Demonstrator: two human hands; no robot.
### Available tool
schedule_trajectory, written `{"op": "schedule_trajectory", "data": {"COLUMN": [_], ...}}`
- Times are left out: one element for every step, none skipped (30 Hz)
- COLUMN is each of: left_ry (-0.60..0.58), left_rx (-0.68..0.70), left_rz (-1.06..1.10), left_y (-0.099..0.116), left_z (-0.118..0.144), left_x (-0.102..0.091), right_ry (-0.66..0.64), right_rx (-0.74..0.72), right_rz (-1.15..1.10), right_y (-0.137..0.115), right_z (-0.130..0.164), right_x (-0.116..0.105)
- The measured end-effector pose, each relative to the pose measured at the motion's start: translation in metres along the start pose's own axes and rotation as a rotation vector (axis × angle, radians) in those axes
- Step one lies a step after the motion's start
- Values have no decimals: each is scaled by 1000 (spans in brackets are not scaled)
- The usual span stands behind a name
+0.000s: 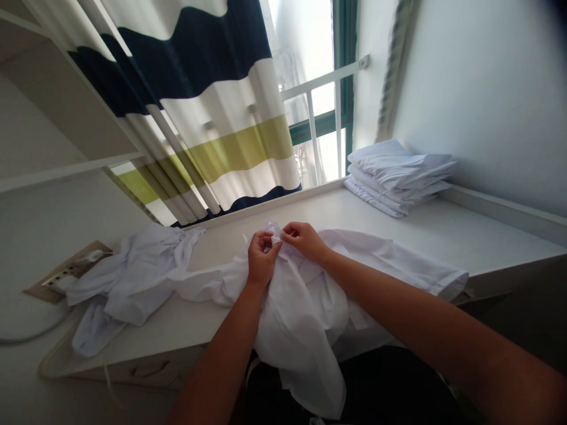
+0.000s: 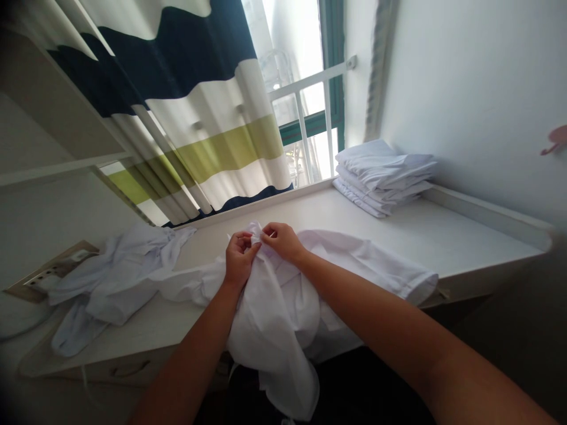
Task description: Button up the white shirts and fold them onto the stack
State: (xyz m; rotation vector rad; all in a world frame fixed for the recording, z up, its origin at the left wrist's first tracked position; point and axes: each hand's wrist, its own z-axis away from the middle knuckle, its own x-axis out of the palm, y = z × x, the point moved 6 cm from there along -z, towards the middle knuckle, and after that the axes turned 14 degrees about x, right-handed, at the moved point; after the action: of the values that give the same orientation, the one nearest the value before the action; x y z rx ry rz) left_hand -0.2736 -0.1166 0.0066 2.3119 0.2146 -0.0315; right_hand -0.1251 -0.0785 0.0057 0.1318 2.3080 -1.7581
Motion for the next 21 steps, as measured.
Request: {"op": "schedule_trajectory", "data": {"left_ry": [-5, -8, -8, -11, -12, -11, -9, -5, 3, 11, 18, 21, 24, 28, 34, 42, 51, 60, 68, 76, 84], "left_rx": [4, 8, 11, 10, 9, 4, -6, -21, -39, -58, -74, -88, -99, -108, -115, -123, -131, -137, -142, -144, -145], "left_rz": [-16, -30, -36, -32, -22, -10, 4, 19, 32, 46, 61, 76, 92, 112, 134, 156, 175, 188, 195, 197, 198], "left_y": [2, 3, 4, 5, 5, 6, 5, 4, 2, 1, -1, -3, -5, -7, -8, -10, -11, -12, -13, -13, -13], "left_z": [1, 1, 2, 2, 2, 2, 2, 2, 2, 1, 1, 1, 0, 0, 0, 0, 0, 0, 0, 0, 0], "left_x": [1, 2, 3, 4, 4, 4, 4, 3, 2, 1, 0, 0, -1, -1, -1, -1, -1, -1, -2, -2, -3], "right_ry": [0, 0, 1, 2, 5, 9, 14, 17, 19, 21, 23, 27, 29, 29, 22, 11, 0, -8, -11, -10, -7], "right_rx": [-19, -42, -63, -79, -85, -84, -80, -76, -72, -72, -77, -86, -98, -111, -124, -134, -141, -145, -146, -145, -144], "right_rz": [8, 16, 24, 30, 34, 35, 36, 36, 34, 31, 28, 27, 27, 27, 28, 28, 28, 28, 30, 32, 36], "right_y": [-2, -4, -6, -8, -8, -9, -8, -8, -8, -8, -8, -8, -9, -10, -11, -12, -12, -12, -12, -12, -12], "right_z": [1, 3, 4, 6, 6, 6, 6, 6, 5, 5, 4, 4, 4, 4, 5, 5, 6, 6, 6, 6, 6], "right_x": [0, 1, 1, 1, 0, 0, -1, -2, -2, -3, -4, -4, -5, -5, -5, -4, -4, -3, -3, -3, -3]}}
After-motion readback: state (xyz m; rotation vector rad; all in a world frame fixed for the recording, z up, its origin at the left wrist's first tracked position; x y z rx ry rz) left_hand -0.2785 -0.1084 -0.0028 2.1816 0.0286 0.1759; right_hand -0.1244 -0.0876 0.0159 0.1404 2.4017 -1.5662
